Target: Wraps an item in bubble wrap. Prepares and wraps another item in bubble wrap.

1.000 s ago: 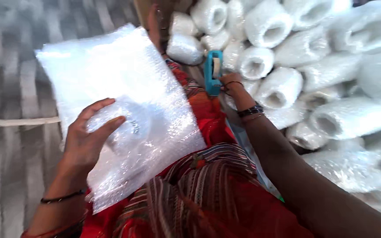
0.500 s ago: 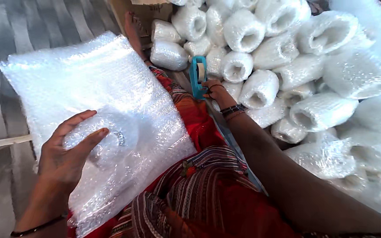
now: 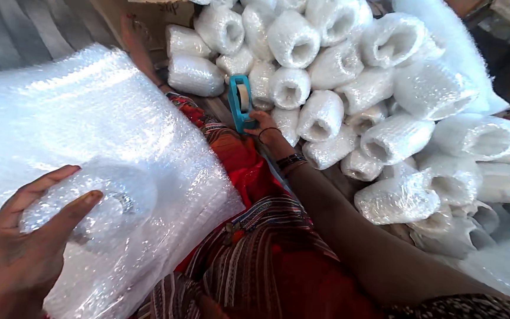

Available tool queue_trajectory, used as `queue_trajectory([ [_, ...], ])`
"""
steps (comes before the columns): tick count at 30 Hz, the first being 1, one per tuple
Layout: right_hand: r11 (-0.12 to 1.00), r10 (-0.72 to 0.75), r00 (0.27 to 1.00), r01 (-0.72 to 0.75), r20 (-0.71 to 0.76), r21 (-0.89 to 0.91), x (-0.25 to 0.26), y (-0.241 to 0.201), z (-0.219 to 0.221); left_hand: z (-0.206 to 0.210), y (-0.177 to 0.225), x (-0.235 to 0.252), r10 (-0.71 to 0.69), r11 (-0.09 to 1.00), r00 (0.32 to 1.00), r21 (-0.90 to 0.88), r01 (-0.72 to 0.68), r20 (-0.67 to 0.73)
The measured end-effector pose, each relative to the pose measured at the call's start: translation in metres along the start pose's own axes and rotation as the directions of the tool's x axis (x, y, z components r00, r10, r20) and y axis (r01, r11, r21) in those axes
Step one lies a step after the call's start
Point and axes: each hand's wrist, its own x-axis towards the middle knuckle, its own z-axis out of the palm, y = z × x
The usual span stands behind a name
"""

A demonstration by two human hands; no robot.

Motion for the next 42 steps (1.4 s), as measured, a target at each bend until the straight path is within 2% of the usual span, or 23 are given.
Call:
queue_trajectory([
  [2,0.998,0.01,1.0,-0.01,0.005,-0.057,-0.002,-0.009,0.005,-0.001,-0.008,0.001,0.021,1.0,1.0,-0.003,-0.022,-0.019],
  [5,0.931,-0.111,0.991,0.077,-0.075,-0.357,-0.004,-0.019,0.009,-0.005,-0.015,0.002,0.051,0.999,0.999,-0.013,-0.052,-0.013],
  [7,0.884,-0.155,0.982,0.089,-0.108,-0.459,-0.012,-0.029,0.011,-0.005,-0.016,0.002,0.06,0.998,0.998,-0.022,-0.061,-0.011],
  [11,0.974,0.019,0.989,-0.052,-0.148,-0.219,-0.025,-0.029,0.016,-0.003,-0.009,-0.001,0.048,0.999,0.999,-0.007,-0.048,-0.009],
  [15,0.952,0.113,0.979,-0.155,-0.169,-0.264,-0.029,-0.019,0.015,-0.005,-0.012,0.0,0.045,0.999,0.999,-0.013,-0.045,-0.002],
  [17,0.964,0.099,0.982,-0.134,-0.159,-0.23,-0.028,-0.014,0.014,-0.004,-0.018,0.005,0.082,0.996,0.997,-0.032,-0.082,-0.006],
  [20,0.988,0.005,0.989,-0.028,-0.15,-0.152,-0.029,0.003,0.013,-0.004,-0.019,0.006,0.102,0.993,0.995,-0.054,-0.102,-0.002],
  [26,0.936,-0.067,0.985,0.006,-0.16,-0.351,-0.038,0.036,0.002,-0.004,-0.009,0.001,0.024,1.0,1.0,-0.017,-0.025,-0.016],
  [32,0.927,-0.045,0.981,-0.029,-0.188,-0.373,-0.04,0.031,0.005,-0.001,-0.003,0.0,0.023,0.999,1.0,-0.026,-0.023,-0.022],
  [37,0.967,0.019,0.992,-0.051,-0.128,-0.251,-0.039,0.027,-0.002,0.001,-0.001,-0.001,0.042,0.998,0.999,-0.055,-0.043,-0.015],
  [42,0.955,-0.085,0.995,0.067,-0.053,-0.288,-0.031,0.036,-0.01,-0.003,-0.01,0.002,0.055,0.997,0.998,-0.057,-0.056,-0.02],
])
